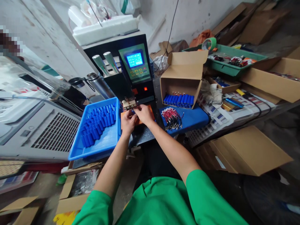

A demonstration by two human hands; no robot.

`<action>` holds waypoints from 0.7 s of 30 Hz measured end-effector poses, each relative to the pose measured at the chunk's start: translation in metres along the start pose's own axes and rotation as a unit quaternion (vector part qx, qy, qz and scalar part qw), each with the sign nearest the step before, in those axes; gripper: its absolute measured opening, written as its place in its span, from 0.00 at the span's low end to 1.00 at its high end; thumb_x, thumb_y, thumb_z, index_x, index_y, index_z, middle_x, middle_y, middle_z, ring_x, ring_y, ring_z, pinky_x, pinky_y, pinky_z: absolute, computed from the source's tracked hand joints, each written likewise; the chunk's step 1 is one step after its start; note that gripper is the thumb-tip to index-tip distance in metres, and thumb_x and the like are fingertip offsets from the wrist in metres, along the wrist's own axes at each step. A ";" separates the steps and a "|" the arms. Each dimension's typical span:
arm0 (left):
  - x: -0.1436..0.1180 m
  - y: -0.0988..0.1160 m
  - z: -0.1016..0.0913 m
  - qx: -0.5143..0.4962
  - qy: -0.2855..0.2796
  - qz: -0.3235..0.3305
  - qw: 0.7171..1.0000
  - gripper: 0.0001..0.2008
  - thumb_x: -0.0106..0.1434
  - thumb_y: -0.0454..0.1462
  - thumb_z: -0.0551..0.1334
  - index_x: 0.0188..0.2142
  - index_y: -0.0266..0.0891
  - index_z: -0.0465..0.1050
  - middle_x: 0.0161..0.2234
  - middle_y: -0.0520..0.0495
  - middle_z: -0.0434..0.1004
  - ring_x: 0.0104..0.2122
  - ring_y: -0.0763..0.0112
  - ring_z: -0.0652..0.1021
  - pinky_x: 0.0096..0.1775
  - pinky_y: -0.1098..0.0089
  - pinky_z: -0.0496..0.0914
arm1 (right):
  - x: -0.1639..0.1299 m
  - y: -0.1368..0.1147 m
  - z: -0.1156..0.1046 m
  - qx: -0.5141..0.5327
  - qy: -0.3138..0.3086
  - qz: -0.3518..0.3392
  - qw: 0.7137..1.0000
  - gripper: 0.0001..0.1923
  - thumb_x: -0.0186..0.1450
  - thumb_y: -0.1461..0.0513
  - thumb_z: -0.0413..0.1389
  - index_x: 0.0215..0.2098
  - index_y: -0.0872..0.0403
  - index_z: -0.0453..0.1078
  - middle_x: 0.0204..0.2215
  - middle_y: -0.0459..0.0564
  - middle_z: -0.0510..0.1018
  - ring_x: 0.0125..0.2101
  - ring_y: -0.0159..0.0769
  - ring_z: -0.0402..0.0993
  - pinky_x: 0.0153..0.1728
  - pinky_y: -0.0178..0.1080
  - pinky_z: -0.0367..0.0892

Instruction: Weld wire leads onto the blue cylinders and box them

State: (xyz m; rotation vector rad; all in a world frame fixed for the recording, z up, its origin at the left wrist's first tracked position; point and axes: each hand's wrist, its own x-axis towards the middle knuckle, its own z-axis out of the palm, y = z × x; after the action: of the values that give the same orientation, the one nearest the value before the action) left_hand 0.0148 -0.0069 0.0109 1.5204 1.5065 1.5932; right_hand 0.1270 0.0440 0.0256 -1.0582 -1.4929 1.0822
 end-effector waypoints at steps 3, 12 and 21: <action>-0.001 -0.001 0.000 0.001 0.003 0.002 1.000 0.08 0.61 0.39 0.64 0.37 0.38 0.75 0.32 0.49 0.77 0.33 0.71 0.76 0.38 0.71 0.72 | 0.000 0.001 0.000 0.000 0.000 0.000 1.000 0.12 0.64 0.57 0.59 0.28 0.56 0.73 0.27 0.50 0.81 0.31 0.37 0.75 0.32 0.35 0.62; -0.001 -0.005 0.001 -0.012 0.003 -0.006 1.000 0.07 0.62 0.39 0.65 0.38 0.38 0.75 0.31 0.51 0.75 0.30 0.73 0.75 0.36 0.72 0.72 | -0.001 0.001 0.000 0.001 0.004 0.001 1.000 0.12 0.64 0.55 0.60 0.28 0.56 0.73 0.28 0.50 0.81 0.30 0.37 0.74 0.32 0.36 0.63; -0.003 -0.002 0.001 -0.003 0.000 -0.010 1.000 0.11 0.63 0.40 0.65 0.43 0.38 0.76 0.35 0.48 0.79 0.32 0.71 0.77 0.36 0.71 0.72 | -0.002 0.011 -0.002 0.014 -0.011 0.003 1.000 0.10 0.63 0.55 0.60 0.31 0.53 0.73 0.30 0.49 0.81 0.34 0.40 0.76 0.37 0.39 0.68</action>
State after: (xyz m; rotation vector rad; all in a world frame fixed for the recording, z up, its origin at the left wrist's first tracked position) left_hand 0.0159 -0.0086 0.0079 1.4965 1.5109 1.5862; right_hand 0.1302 0.0450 0.0149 -1.0357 -1.4893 1.1186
